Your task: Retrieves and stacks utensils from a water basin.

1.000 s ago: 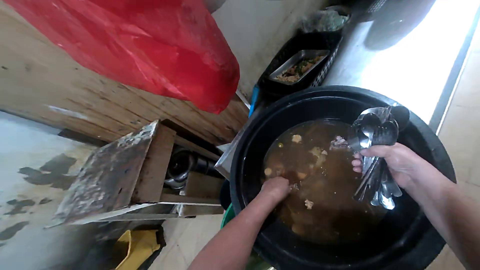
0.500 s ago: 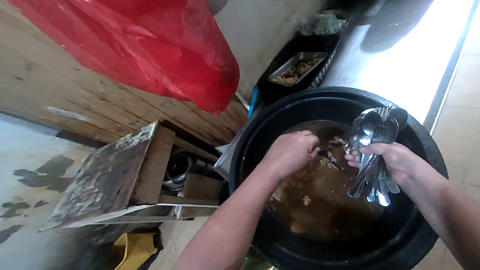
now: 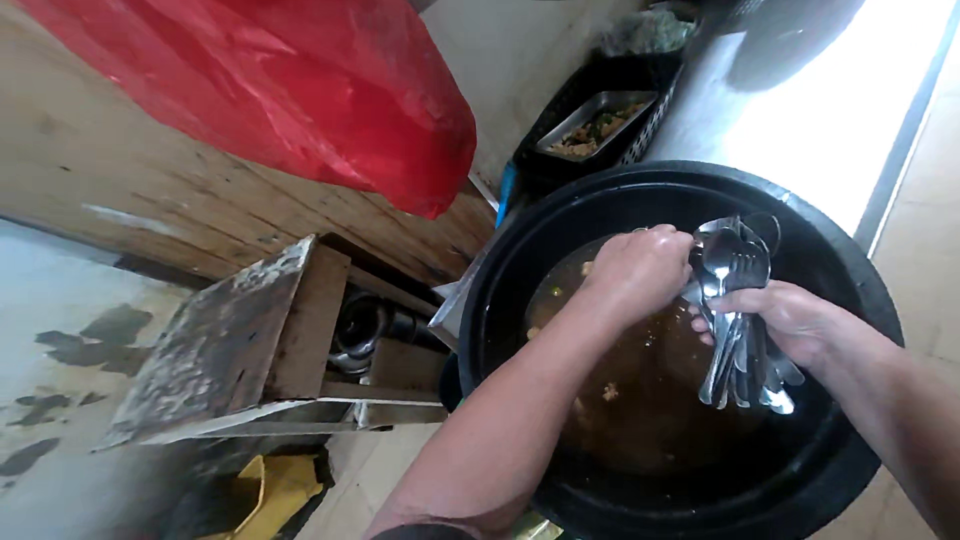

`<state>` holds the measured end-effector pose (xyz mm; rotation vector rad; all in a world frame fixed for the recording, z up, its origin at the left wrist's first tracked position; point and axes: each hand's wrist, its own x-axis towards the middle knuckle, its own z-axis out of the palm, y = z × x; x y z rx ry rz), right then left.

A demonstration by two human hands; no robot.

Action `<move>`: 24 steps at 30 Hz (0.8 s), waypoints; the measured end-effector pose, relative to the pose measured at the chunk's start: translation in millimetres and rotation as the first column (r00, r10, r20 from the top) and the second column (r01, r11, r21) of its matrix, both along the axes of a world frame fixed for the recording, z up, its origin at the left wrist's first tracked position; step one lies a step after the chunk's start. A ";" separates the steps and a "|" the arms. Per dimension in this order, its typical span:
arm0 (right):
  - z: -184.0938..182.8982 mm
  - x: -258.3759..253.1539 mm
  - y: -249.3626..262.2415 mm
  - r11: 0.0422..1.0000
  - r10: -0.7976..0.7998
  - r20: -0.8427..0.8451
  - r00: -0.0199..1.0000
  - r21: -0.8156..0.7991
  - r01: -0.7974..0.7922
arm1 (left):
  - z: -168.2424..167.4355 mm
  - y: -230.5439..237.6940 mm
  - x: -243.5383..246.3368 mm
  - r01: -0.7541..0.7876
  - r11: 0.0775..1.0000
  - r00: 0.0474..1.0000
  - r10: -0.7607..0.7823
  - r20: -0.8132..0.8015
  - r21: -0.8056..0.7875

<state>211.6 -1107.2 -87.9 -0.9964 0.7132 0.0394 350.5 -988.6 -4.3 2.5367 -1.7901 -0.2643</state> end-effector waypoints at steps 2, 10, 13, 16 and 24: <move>0.7 0.6 0.8 0.999 0.040 -0.020 0.999 -0.021 -0.041 | 3.8 4.6 4.5 -0.083 0.996 0.988 0.084 -0.130 0.012; -0.6 4.4 -1.3 0.997 -0.061 -0.059 0.996 -0.053 0.058 | -60.2 86.2 24.4 -0.096 0.802 0.959 0.234 -0.162 0.589; -1.8 5.9 -4.6 0.990 -0.141 -0.054 0.988 -0.019 0.140 | -88.7 109.2 21.0 -0.072 0.713 0.969 0.216 -0.121 0.697; -2.2 8.0 -5.1 0.986 -0.165 -0.076 0.983 -0.024 0.164 | -103.5 121.9 10.3 0.025 0.786 0.964 0.144 -0.223 0.618; 2.2 10.0 -1.8 0.979 -0.194 -0.118 0.974 -0.088 0.184 | -111.4 121.9 6.0 0.044 0.731 0.974 0.120 -0.192 0.681</move>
